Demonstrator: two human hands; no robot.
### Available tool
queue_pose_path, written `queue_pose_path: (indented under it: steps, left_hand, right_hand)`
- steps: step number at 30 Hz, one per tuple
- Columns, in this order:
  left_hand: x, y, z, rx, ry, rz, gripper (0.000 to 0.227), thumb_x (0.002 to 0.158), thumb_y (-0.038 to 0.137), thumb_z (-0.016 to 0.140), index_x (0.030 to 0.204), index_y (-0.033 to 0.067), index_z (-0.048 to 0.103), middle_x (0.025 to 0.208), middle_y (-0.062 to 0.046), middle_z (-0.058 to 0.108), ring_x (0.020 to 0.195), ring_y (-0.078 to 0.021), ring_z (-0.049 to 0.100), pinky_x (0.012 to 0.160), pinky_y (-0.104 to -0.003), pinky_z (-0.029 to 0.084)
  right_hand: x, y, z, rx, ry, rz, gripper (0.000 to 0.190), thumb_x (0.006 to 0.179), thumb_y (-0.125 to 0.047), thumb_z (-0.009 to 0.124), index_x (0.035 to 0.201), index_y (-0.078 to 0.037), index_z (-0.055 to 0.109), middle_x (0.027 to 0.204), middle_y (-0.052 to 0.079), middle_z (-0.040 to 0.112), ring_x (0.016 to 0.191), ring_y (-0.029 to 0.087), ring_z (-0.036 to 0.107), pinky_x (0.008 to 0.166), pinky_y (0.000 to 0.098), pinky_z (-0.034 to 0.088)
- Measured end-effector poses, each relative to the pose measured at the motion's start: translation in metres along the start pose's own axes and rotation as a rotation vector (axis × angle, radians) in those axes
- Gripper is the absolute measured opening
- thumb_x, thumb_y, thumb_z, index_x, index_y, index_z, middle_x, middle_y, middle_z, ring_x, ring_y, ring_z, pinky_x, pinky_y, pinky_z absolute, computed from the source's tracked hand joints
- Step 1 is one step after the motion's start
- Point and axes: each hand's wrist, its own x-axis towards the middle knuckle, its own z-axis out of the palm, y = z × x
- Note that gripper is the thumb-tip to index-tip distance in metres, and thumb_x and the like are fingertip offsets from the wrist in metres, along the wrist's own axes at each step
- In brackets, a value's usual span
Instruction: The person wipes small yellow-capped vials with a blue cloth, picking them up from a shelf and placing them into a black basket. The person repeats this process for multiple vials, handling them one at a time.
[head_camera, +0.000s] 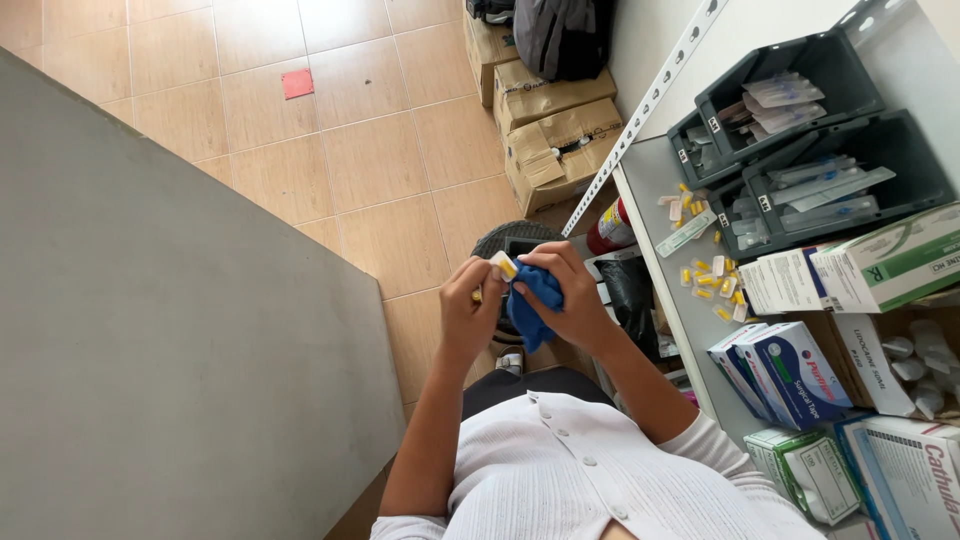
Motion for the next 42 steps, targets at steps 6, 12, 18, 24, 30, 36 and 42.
queue_pose_path:
  steps: [6, 12, 18, 24, 30, 36, 42]
  left_hand:
    - [0.011, 0.022, -0.004, 0.237, -0.041, 0.030, 0.012, 0.099, 0.005, 0.063, 0.089, -0.0002, 0.063, 0.078, -0.010, 0.058, 0.058, -0.0213, 0.057, 0.053, -0.033, 0.046]
    - [0.005, 0.031, 0.006, 0.307, -0.083, 0.222, 0.006, 0.096, 0.005, 0.062, 0.099, 0.0015, 0.066, 0.082, -0.010, 0.059, 0.064, -0.0238, 0.061, 0.057, -0.034, 0.048]
    - [-0.001, 0.011, 0.001, 0.031, -0.094, 0.011, 0.019, 0.107, 0.012, 0.061, 0.092, 0.0012, 0.060, 0.079, -0.007, 0.056, 0.067, -0.0140, 0.062, 0.059, -0.029, 0.049]
    - [0.006, 0.016, 0.003, -0.145, -0.221, -0.225, 0.015, 0.105, 0.017, 0.058, 0.098, 0.0037, 0.061, 0.081, -0.003, 0.063, 0.077, -0.0076, 0.068, 0.065, -0.023, 0.054]
    - [0.007, 0.037, -0.001, 0.274, -0.129, 0.028, 0.012, 0.102, 0.014, 0.062, 0.107, 0.0038, 0.067, 0.094, -0.010, 0.072, 0.073, -0.0182, 0.072, 0.063, -0.029, 0.058]
    - [0.004, 0.051, 0.000, 0.338, -0.237, -0.022, 0.031, 0.100, 0.014, 0.060, 0.127, 0.0004, 0.065, 0.096, -0.014, 0.072, 0.072, -0.0240, 0.070, 0.063, -0.035, 0.056]
    - [0.006, 0.033, -0.006, -0.085, -0.297, -0.118, 0.030, 0.110, 0.025, 0.056, 0.112, -0.0019, 0.068, 0.085, -0.009, 0.065, 0.074, -0.0131, 0.063, 0.066, -0.029, 0.052]
  right_hand:
    - [0.011, -0.018, -0.014, -0.095, 0.082, 0.040, 0.032, 0.095, -0.016, 0.078, 0.122, -0.006, 0.064, 0.119, 0.013, 0.062, 0.108, 0.027, 0.068, 0.092, 0.0376, 0.058]
    - [0.011, -0.019, -0.010, 0.010, 0.084, -0.053, 0.031, 0.097, -0.014, 0.074, 0.124, -0.005, 0.061, 0.121, 0.014, 0.059, 0.111, 0.029, 0.065, 0.095, 0.0391, 0.055]
    - [0.001, -0.004, -0.012, 0.005, 0.083, 0.056, 0.031, 0.096, -0.015, 0.076, 0.122, -0.006, 0.063, 0.121, 0.012, 0.064, 0.113, 0.026, 0.066, 0.097, 0.0359, 0.055]
    - [0.006, -0.008, -0.021, 0.341, -0.063, 0.187, 0.030, 0.096, -0.018, 0.075, 0.122, -0.007, 0.065, 0.123, 0.011, 0.065, 0.116, 0.024, 0.065, 0.104, 0.0364, 0.051]
    - [0.017, -0.029, -0.024, 0.040, -0.008, 0.062, 0.032, 0.091, -0.014, 0.079, 0.120, -0.007, 0.065, 0.117, 0.011, 0.066, 0.107, 0.025, 0.069, 0.092, 0.0356, 0.056]
    - [0.017, -0.031, -0.021, -0.066, 0.011, 0.005, 0.034, 0.090, -0.010, 0.079, 0.120, -0.006, 0.065, 0.115, 0.012, 0.065, 0.105, 0.026, 0.070, 0.089, 0.0360, 0.059]
    - [0.017, -0.039, -0.026, -0.023, -0.013, 0.000, 0.032, 0.091, -0.011, 0.080, 0.121, -0.008, 0.067, 0.118, 0.011, 0.064, 0.107, 0.025, 0.070, 0.091, 0.0356, 0.059]
